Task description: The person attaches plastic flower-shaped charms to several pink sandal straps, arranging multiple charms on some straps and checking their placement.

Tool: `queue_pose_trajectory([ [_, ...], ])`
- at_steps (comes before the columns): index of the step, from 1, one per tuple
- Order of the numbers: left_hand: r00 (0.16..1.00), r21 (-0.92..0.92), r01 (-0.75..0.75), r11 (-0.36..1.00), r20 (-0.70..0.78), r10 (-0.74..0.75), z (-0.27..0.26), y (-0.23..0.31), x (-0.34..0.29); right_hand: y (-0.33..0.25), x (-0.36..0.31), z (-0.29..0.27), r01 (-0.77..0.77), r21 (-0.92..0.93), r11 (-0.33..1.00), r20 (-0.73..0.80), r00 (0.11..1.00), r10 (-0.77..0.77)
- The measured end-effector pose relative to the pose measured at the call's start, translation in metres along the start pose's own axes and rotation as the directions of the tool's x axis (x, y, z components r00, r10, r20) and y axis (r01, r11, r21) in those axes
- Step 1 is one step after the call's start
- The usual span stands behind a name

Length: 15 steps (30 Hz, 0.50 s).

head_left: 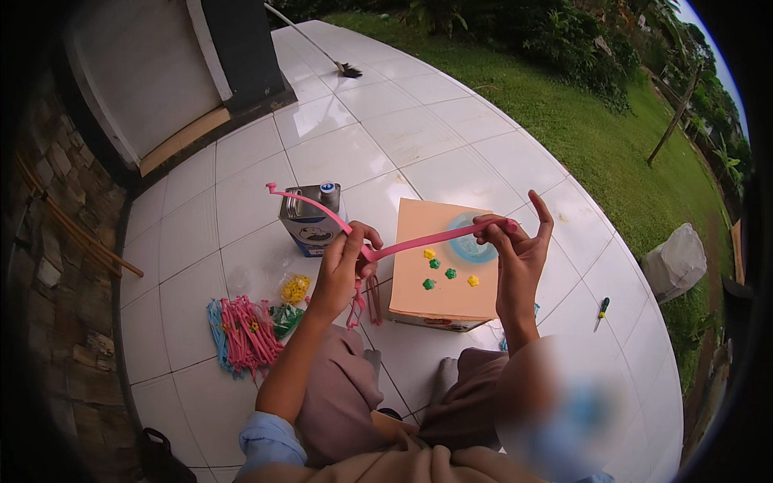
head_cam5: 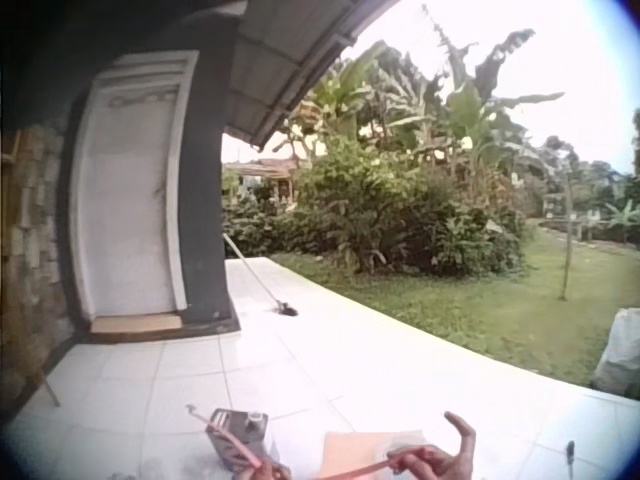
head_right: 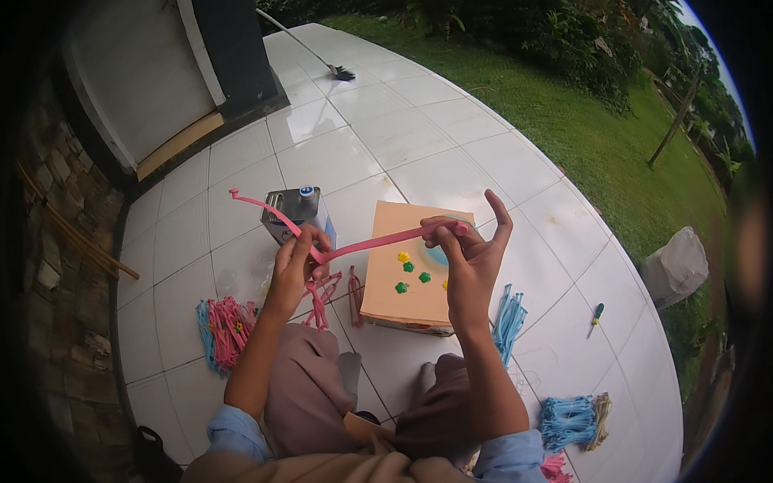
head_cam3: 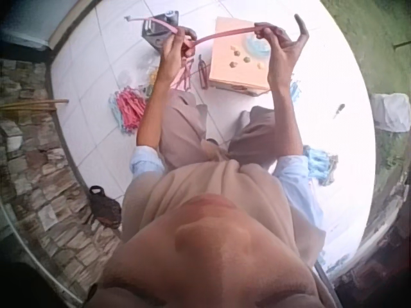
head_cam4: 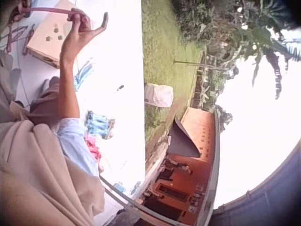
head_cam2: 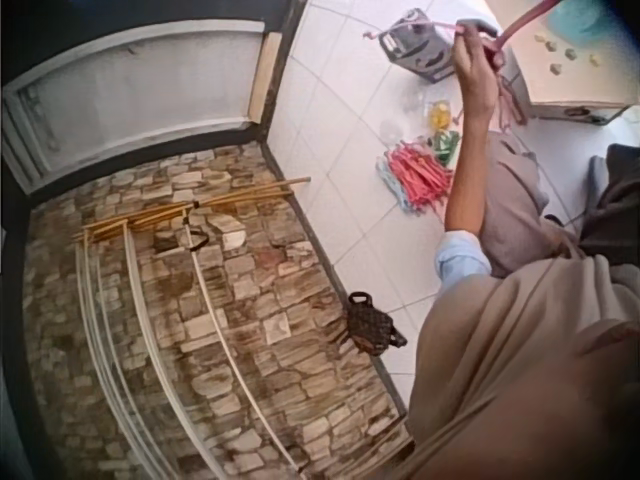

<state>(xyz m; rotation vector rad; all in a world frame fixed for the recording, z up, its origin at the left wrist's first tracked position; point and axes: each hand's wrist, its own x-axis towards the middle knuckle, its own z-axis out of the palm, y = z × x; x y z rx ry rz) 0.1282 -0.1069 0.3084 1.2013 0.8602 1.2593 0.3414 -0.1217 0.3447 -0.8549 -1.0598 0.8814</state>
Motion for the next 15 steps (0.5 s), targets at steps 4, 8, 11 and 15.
queue_pose_trajectory([
  [4,0.99,0.019,0.139,0.99,0.035,-0.14,0.005,0.002,-0.005,0.01,0.005,-0.007,-0.03,-0.035,0.999,-0.012,0.999,0.03],
  [8,0.993,0.167,0.011,0.986,0.116,-0.031,0.004,-0.007,-0.001,0.012,0.005,-0.012,-0.027,-0.056,0.998,0.013,1.0,0.027],
  [11,0.988,0.112,0.059,0.992,0.134,-0.074,0.012,-0.016,0.001,0.013,0.007,-0.018,-0.026,-0.066,0.997,0.008,1.0,0.026],
  [15,0.966,-0.208,0.229,0.951,0.173,-0.194,0.014,-0.012,-0.005,0.015,0.009,-0.025,-0.015,-0.047,0.999,0.015,1.0,0.016],
])
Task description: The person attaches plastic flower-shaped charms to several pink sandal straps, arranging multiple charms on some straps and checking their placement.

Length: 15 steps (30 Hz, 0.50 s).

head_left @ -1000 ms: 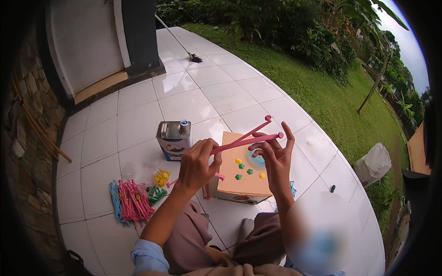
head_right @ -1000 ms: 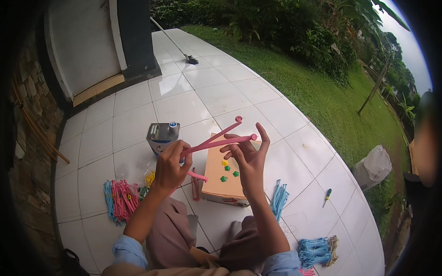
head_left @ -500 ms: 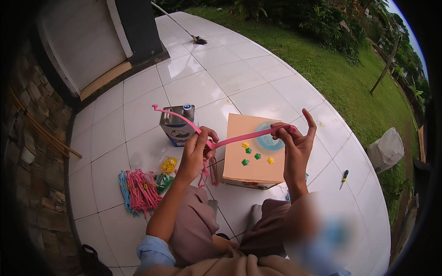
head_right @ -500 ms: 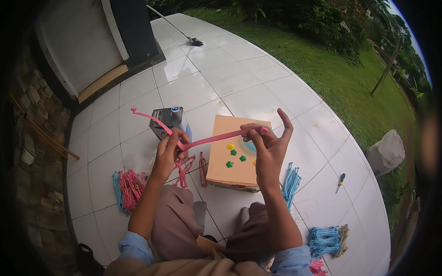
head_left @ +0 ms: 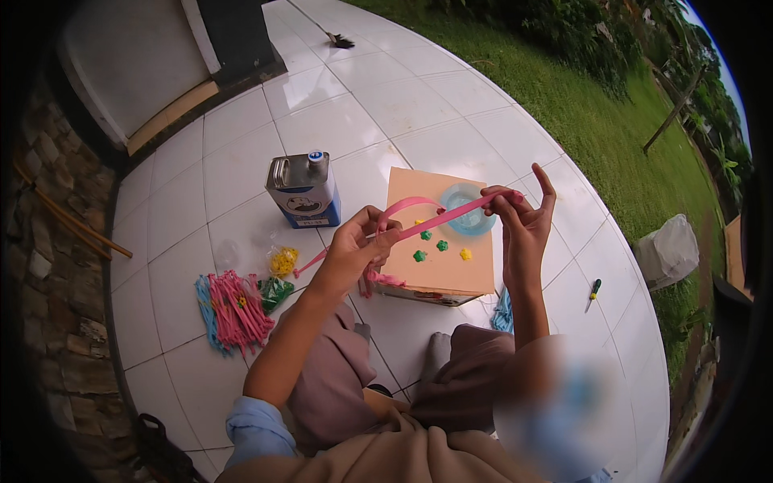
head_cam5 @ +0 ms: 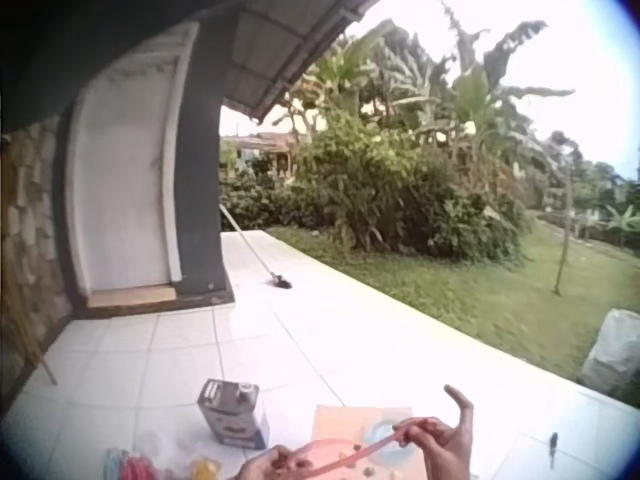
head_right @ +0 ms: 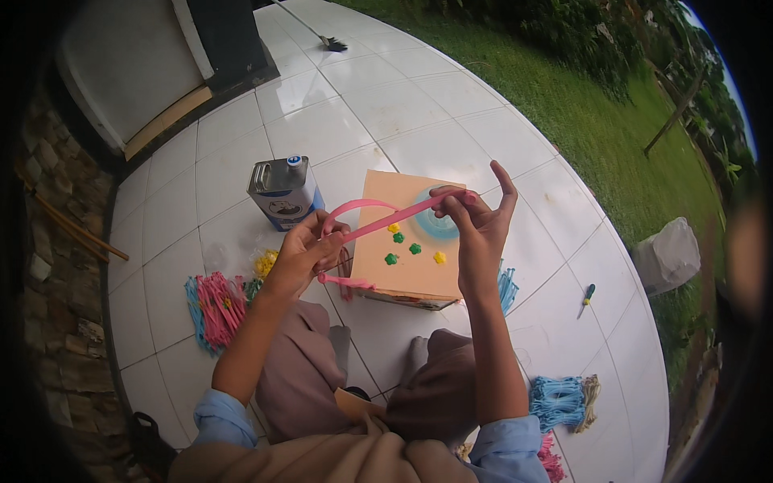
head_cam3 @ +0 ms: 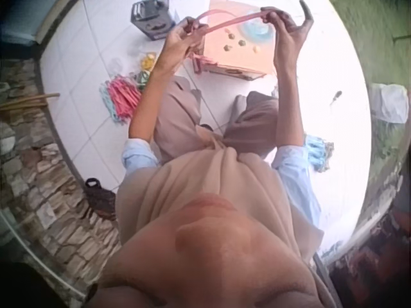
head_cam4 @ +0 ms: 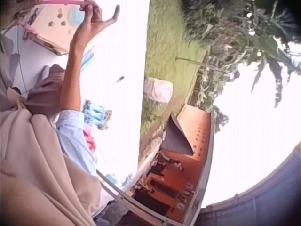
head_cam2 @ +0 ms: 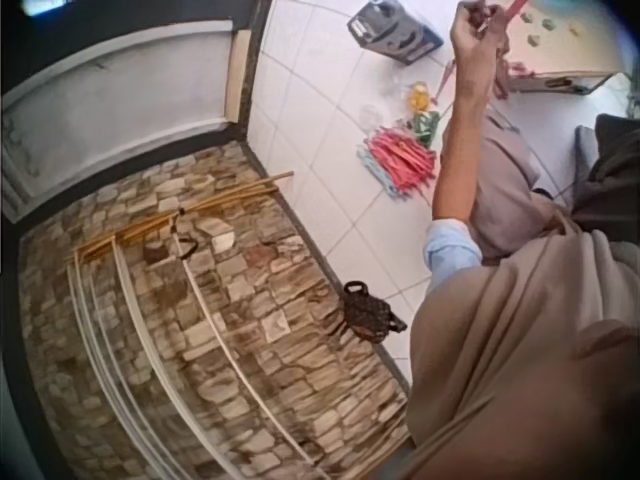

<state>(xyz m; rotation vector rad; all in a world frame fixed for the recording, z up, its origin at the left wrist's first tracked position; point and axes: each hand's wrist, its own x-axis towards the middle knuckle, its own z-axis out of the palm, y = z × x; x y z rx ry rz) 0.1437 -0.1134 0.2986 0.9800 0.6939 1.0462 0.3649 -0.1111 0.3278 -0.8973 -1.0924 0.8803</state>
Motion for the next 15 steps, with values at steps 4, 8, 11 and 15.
queue_pose_trajectory([
  [4,0.998,-0.108,0.011,0.994,0.065,-0.004,-0.003,0.007,-0.01,-0.003,0.002,-0.001,-0.014,0.005,1.0,0.114,0.993,0.014],
  [8,0.992,-0.14,0.125,0.982,0.01,-0.125,-0.014,0.01,-0.011,0.045,0.013,-0.044,-0.132,-0.054,0.99,0.225,0.964,0.141],
  [11,0.986,-0.239,0.106,0.965,-0.099,-0.133,-0.015,-0.004,0.001,0.115,0.006,-0.099,-0.099,-0.671,0.735,0.234,0.912,0.337],
  [15,0.973,-0.233,0.159,0.959,-0.128,-0.193,-0.012,-0.018,-0.001,0.145,-0.01,-0.103,0.004,-0.746,0.666,0.313,0.885,0.346],
])
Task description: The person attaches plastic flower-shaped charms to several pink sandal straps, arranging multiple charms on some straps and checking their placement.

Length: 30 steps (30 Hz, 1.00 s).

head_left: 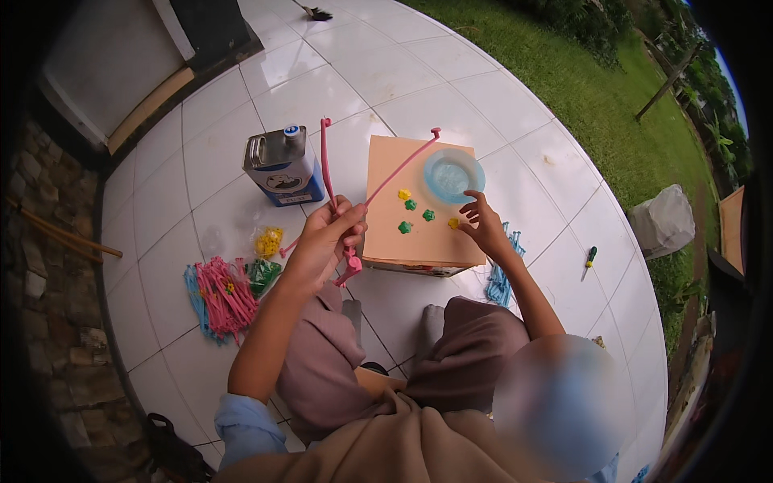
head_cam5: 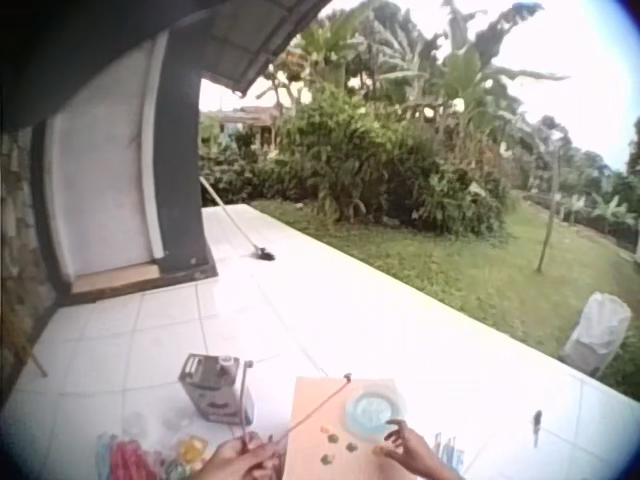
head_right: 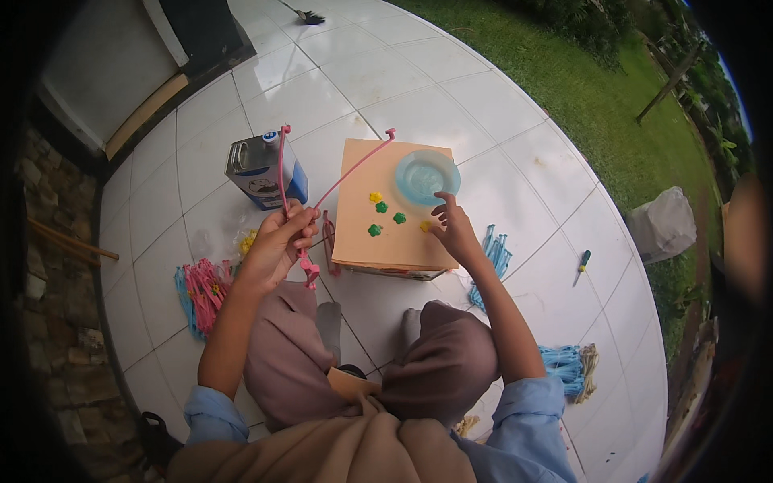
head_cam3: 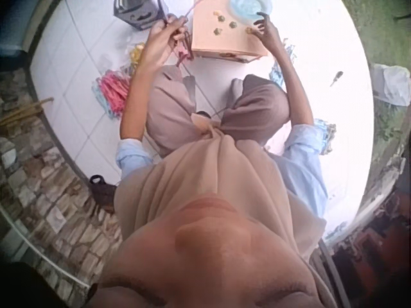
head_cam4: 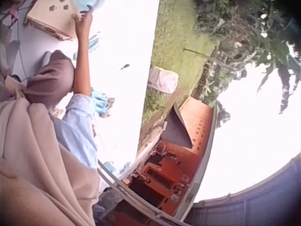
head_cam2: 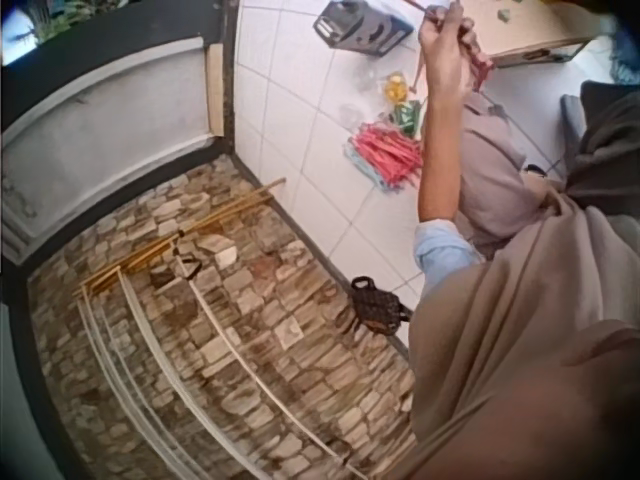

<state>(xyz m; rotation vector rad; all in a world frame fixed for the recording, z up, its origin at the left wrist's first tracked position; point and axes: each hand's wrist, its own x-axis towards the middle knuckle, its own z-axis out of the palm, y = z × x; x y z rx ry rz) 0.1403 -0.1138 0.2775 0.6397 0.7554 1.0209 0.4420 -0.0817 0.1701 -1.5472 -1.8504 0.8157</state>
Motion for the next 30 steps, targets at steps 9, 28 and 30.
queue_pose_trajectory([
  [9,0.998,-0.032,0.062,0.998,0.029,-0.061,0.001,-0.012,0.009,-0.009,-0.003,0.006,0.18,-0.151,0.972,0.034,0.984,-0.177],
  [28,0.993,0.475,0.108,0.873,-0.004,-0.121,0.017,-0.003,-0.004,-0.172,-0.044,0.008,0.576,-0.092,0.813,-0.094,0.807,-0.582],
  [30,0.996,0.482,0.08,0.873,0.002,-0.092,0.012,-0.007,-0.001,-0.176,-0.044,0.006,0.631,-0.166,0.758,-0.085,0.756,-0.649],
])
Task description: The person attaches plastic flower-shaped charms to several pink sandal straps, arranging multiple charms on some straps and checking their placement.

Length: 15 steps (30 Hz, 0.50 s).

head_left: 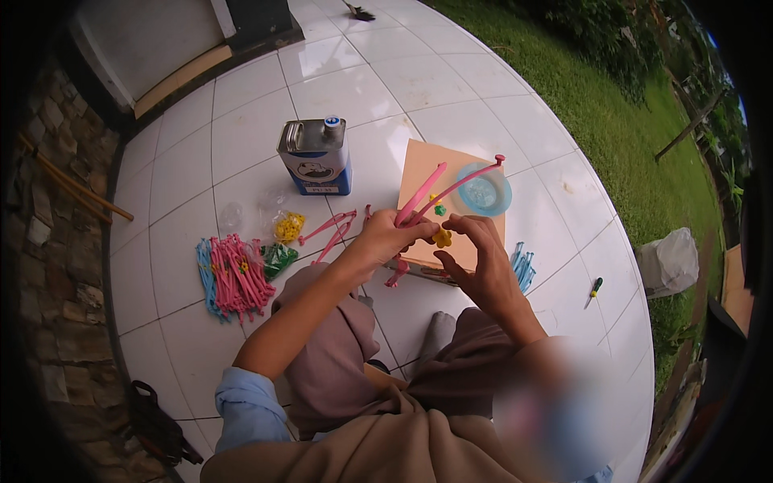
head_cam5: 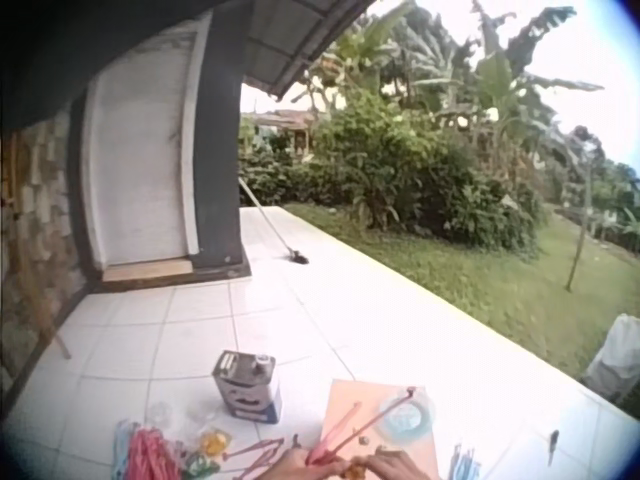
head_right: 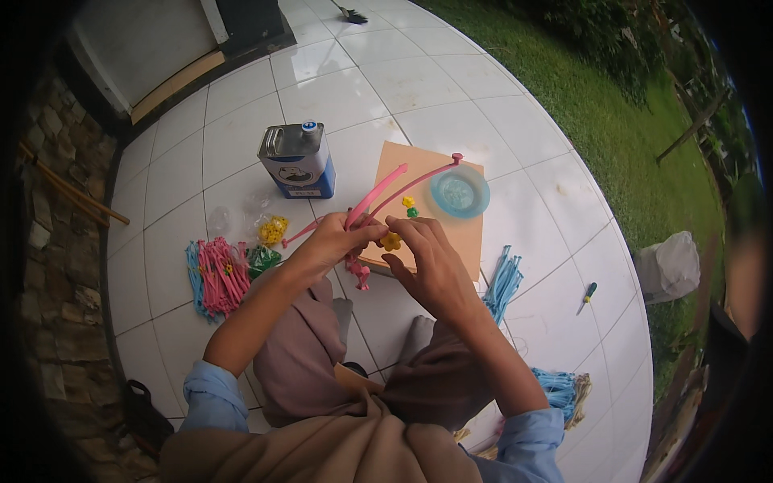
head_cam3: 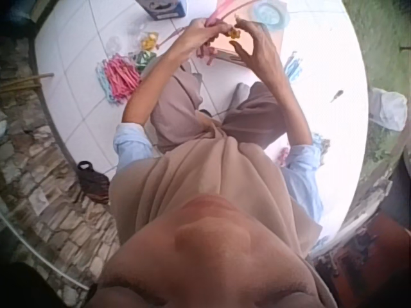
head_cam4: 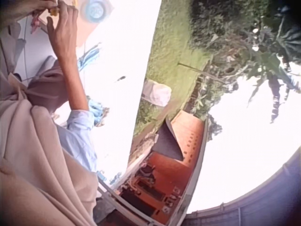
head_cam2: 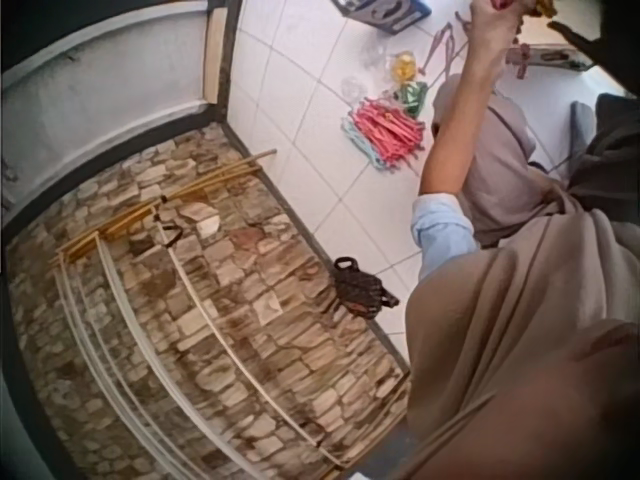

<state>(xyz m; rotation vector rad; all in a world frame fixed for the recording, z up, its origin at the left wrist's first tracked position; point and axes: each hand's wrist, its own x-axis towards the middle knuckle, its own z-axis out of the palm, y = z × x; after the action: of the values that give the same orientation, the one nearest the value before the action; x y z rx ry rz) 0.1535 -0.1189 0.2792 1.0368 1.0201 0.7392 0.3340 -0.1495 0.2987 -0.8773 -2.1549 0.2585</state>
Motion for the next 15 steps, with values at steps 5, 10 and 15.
queue_pose_trajectory([
  [5,0.999,-0.021,-0.018,1.0,0.035,0.019,0.0,-0.005,0.002,0.011,-0.004,0.003,0.236,-0.137,0.962,-0.027,0.97,-0.242],
  [10,0.996,-0.088,-0.083,0.993,0.033,0.086,0.008,0.001,0.0,0.006,0.006,-0.003,0.025,-0.072,0.997,-0.22,0.975,-0.04],
  [15,0.912,0.261,-0.328,0.908,-0.162,0.376,0.007,-0.011,0.005,-0.001,0.033,-0.017,-0.304,0.576,0.758,-0.271,0.804,0.529],
])
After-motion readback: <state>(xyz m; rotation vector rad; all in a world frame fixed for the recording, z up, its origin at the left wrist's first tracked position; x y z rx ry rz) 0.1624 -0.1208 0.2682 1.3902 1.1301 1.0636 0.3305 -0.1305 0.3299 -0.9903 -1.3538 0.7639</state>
